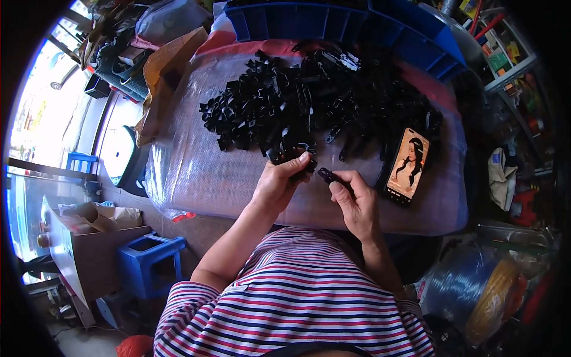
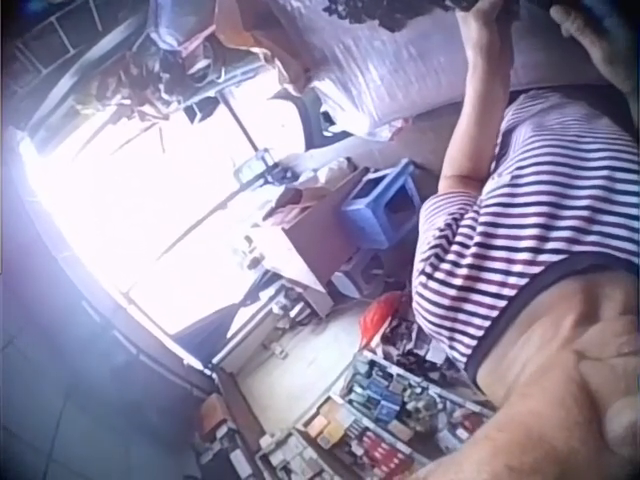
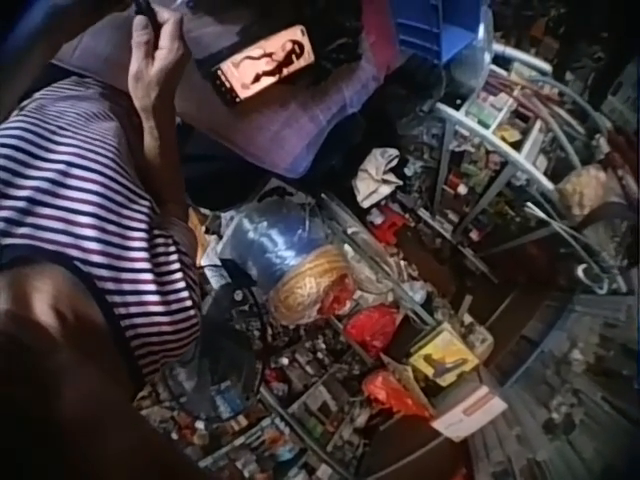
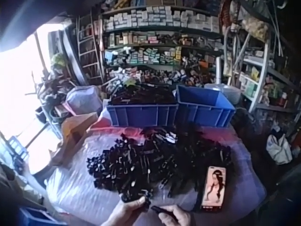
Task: Assembling small black plastic components by hand at a workstation.
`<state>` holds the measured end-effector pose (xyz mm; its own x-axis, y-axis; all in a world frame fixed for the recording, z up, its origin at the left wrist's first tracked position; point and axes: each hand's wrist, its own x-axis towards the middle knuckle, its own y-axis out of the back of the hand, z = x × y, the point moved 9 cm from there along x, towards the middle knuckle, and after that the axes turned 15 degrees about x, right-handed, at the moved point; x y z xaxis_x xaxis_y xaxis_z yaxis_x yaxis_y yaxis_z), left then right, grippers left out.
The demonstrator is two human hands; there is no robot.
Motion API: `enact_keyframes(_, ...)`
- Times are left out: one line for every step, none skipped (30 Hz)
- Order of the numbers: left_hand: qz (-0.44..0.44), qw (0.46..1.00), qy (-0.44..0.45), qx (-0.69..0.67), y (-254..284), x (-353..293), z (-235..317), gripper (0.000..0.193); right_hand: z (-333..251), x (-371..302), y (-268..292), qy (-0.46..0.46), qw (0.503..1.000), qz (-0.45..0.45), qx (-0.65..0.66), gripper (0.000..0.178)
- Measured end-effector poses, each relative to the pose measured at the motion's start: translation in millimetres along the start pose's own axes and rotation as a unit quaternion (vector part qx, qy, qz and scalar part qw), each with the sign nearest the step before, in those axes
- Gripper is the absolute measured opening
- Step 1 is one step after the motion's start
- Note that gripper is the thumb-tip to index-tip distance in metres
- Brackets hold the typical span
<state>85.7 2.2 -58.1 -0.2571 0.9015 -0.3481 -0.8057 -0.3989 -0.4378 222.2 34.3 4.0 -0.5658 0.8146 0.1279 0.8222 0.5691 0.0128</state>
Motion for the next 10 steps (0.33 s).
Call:
enact_keyframes(0.000, 1.000, 0.000, 0.000, 1.5, 0.2, -0.8, 0.017, -2.8, 1.0, -0.4, 0.028, 1.000, 0.008, -0.005, 0.024)
enact_keyframes(-0.012, 1.000, -0.010, 0.006, 1.4, 0.8, -0.7, 0.018, -4.2, 2.1, -1.0, 0.027, 1.000, 0.007, -0.005, 0.024)
enact_keyframes(-0.025, 0.999, -0.021, 0.012, 0.5, 0.7, 0.1, 0.019, -6.1, 3.1, -1.5, 0.023, 1.000, 0.007, -0.014, 0.024)
enact_keyframes(-0.025, 0.999, -0.019, 0.012, -1.3, -0.2, 0.9, 0.019, -6.4, 3.9, -1.5, 0.018, 1.000, 0.008, -0.023, 0.023)
enact_keyframes(-0.016, 0.999, -0.028, 0.017, -3.2, -1.9, 4.8, 0.018, -5.2, 4.3, -1.2, 0.017, 1.000, 0.008, -0.023, 0.023)
enact_keyframes(-0.007, 0.999, -0.037, 0.023, -3.6, -2.9, 7.1, 0.017, -4.1, 4.5, -1.1, 0.020, 0.999, 0.007, -0.027, 0.023)
enact_keyframes(-0.006, 0.999, -0.037, 0.023, -3.5, -3.0, 6.4, 0.017, -3.9, 4.6, -1.4, 0.022, 0.999, 0.005, -0.031, 0.023)
enact_keyframes(-0.003, 0.998, -0.048, 0.031, -2.7, -3.1, 7.5, 0.017, -3.7, 4.5, -1.9, 0.022, 0.999, 0.005, -0.031, 0.023)
enact_keyframes(0.000, 0.997, -0.060, 0.039, -1.9, -3.4, 8.9, 0.017, -3.4, 4.5, -3.1, 0.021, 0.999, 0.002, -0.030, 0.023)
enact_keyframes(0.004, 0.997, -0.065, 0.047, -2.4, -4.3, 10.2, 0.017, -3.4, 4.1, -3.4, 0.020, 0.999, 0.002, -0.031, 0.023)
